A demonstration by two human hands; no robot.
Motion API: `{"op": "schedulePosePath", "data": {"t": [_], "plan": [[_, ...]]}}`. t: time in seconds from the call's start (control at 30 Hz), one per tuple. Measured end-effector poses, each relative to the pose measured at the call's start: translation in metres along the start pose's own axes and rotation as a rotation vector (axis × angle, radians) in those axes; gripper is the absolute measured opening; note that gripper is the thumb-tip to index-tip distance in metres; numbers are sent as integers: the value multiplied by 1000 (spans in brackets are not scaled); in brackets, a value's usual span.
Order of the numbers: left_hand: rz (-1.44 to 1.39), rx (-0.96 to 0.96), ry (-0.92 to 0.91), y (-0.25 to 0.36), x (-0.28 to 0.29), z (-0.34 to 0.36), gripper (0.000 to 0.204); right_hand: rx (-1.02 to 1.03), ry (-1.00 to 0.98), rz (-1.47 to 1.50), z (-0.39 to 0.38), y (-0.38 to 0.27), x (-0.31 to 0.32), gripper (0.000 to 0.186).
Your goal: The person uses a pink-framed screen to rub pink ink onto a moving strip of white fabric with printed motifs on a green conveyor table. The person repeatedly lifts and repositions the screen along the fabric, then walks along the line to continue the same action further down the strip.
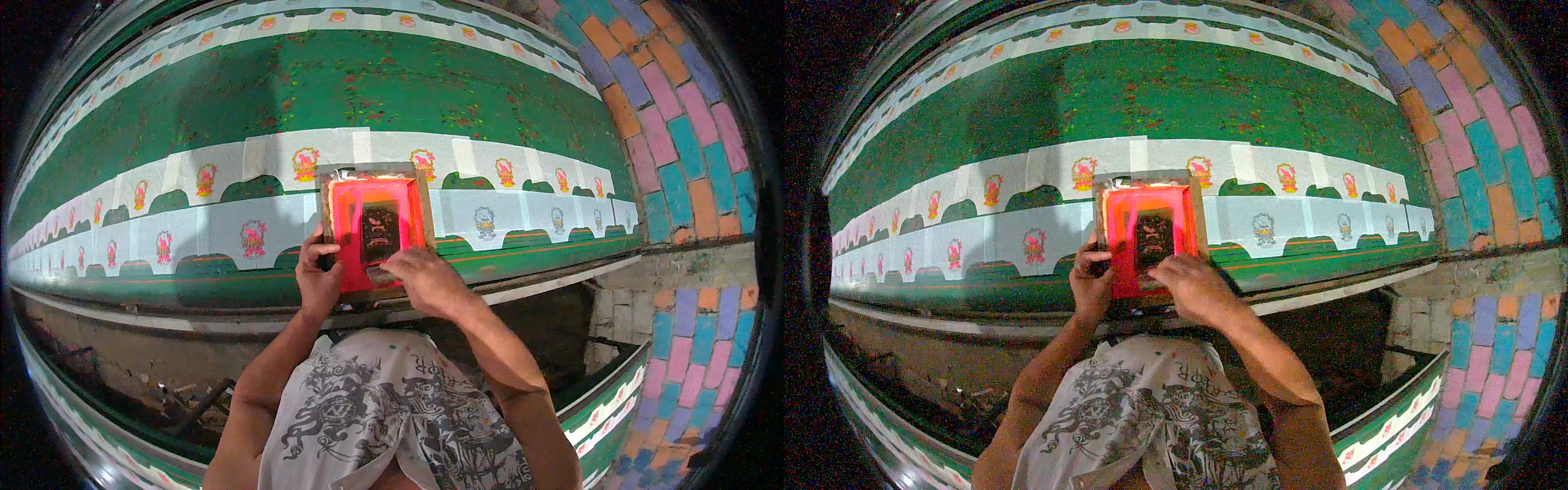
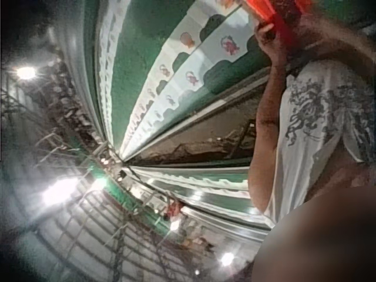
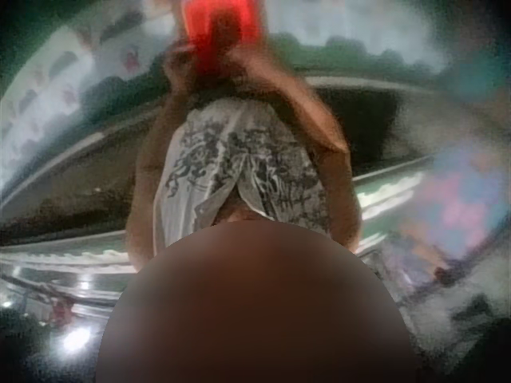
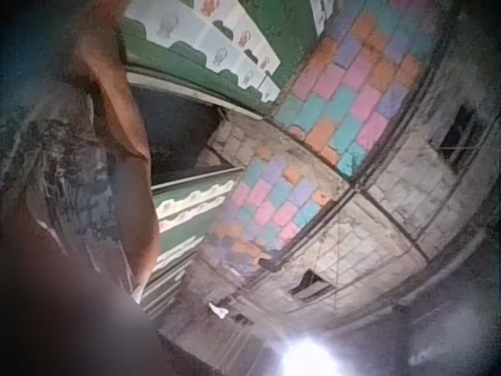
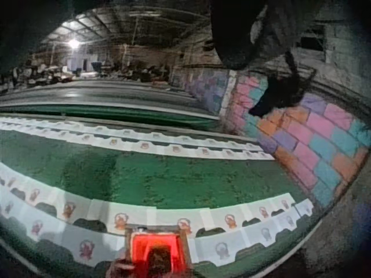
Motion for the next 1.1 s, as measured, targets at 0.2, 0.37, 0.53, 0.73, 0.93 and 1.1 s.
{"op": "schedulePosePath", "data": {"t": [0.2,0.37,0.53,0.73,0.93,1.1], "plan": [[-125,50,7,3,-2,4,19,-40,-20,76,41,47,26,46],[-62,69,13,9,1,0,18,-57,74,-11,71,83,25,46],[-112,70,-9,13,-2,-2,26,38,169,-54,66,95,12,43],[-92,65,25,15,-6,-3,34,109,205,-190,31,57,-26,44],[-76,55,17,13,-3,-1,36,120,147,-115,3,13,-25,43],[-32,42,24,13,-2,0,37,106,46,117,10,29,3,42]]}}
Point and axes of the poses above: each hand's wrist, its own z-axis towards the middle knuckle, its own x-axis out of the back of the hand, y = z × x, the point moved 1 cm from there along z, towards the middle knuckle, and after that the axes turned 15 degrees about x, right-handed, at the moved point
